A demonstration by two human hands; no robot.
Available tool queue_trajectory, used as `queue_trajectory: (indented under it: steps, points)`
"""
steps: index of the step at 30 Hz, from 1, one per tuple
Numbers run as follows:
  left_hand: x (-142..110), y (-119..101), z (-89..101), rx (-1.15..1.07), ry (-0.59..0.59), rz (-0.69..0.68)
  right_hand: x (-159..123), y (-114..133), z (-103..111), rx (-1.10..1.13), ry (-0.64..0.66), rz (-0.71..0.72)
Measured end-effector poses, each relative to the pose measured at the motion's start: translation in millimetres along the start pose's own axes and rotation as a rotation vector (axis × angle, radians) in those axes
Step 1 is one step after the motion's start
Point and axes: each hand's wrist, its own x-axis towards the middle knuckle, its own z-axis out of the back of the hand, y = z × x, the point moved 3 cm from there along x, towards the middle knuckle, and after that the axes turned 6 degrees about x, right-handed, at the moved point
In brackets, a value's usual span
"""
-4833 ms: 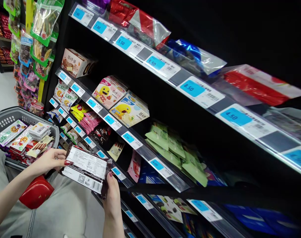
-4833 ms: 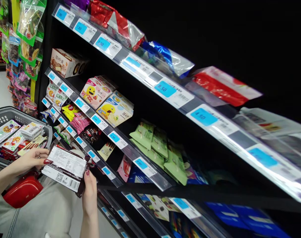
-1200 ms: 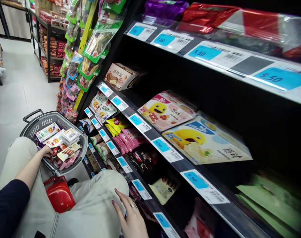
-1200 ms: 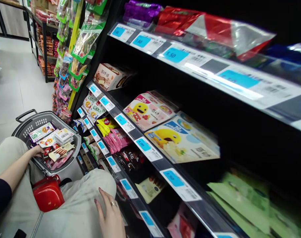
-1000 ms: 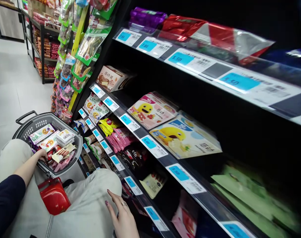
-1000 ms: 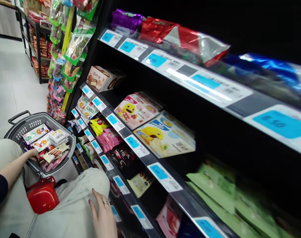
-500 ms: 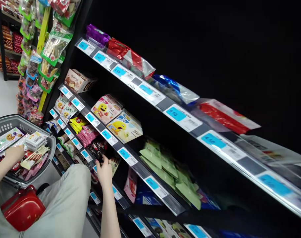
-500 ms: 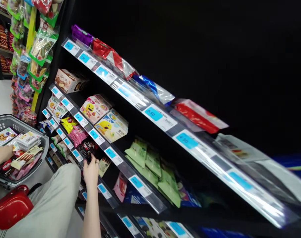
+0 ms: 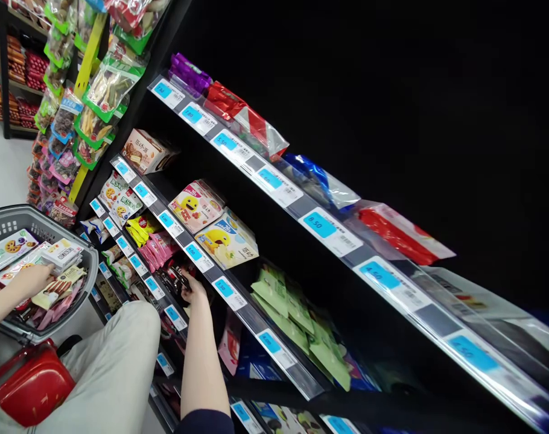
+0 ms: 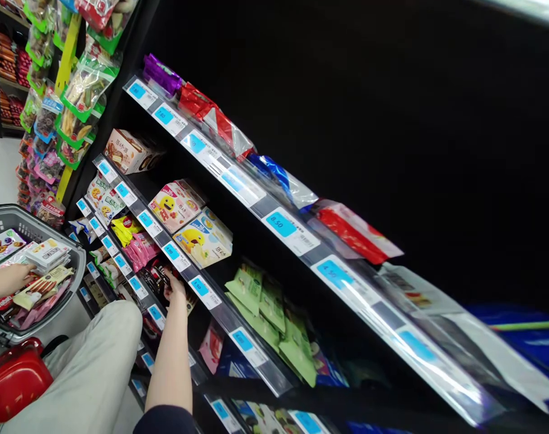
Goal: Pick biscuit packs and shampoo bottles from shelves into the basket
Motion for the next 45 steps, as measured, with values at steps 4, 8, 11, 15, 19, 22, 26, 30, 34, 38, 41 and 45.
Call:
queue_trajectory:
  steps: [4, 8, 11, 15, 19, 22, 26, 30, 34, 38, 41, 45]
  points:
    - [-1.3, -7.0, 11.8, -0.102, -0.014, -0.022, -20.5, -12.5, 24.9, 0.176, 0.024, -0.070]
    - [-14.6, -35.1, 23.6, -0.342, 0.000, -0.159, -76.3, -35.9, 45.4, 0.338, 0.107, -0.049]
    - [-38.0, -73.0, 27.1, -0.605, -0.048, -0.374, -131.3, -53.4, 40.7, 0.392, 0.239, -0.079]
    - [-75.3, -120.4, 24.9, -0.737, -0.210, -0.705, -189.8, -56.9, 12.6, 0.381, 0.512, -0.140]
    - [-97.0, -140.0, 31.1, -0.756, -0.342, -0.960, -215.6, -46.2, -10.9, 0.304, 0.788, -0.112]
    - [-100.5, -138.5, 40.2, -0.762, -0.359, -1.031, -218.7, -41.8, -16.2, 0.305, 0.810, -0.117]
    - [-99.4, -131.0, 44.1, -0.790, -0.341, -0.953, -219.4, -41.0, -16.1, 0.420, 0.776, -0.091]
    - [-96.0, -127.9, 39.3, -0.845, -0.218, -0.690, -222.6, -47.2, -17.2, 0.460, 0.812, -0.009]
    - [-91.6, -128.4, 31.4, -0.977, 0.010, -0.479, -221.2, -51.2, -21.5, 0.268, 0.733, 0.159]
    - [-87.0, -126.6, 26.0, -1.019, 0.097, -0.419, -220.2, -52.7, -28.4, 0.192, 0.617, 0.146]
    - [-85.4, -124.1, 26.8, -0.970, 0.049, -0.449, -223.6, -55.4, -33.9, 0.272, 0.613, 0.093]
    - [-85.9, -122.5, 31.4, -0.853, -0.041, -0.462, -226.6, -60.9, -37.4, 0.348, 0.585, 0.041]
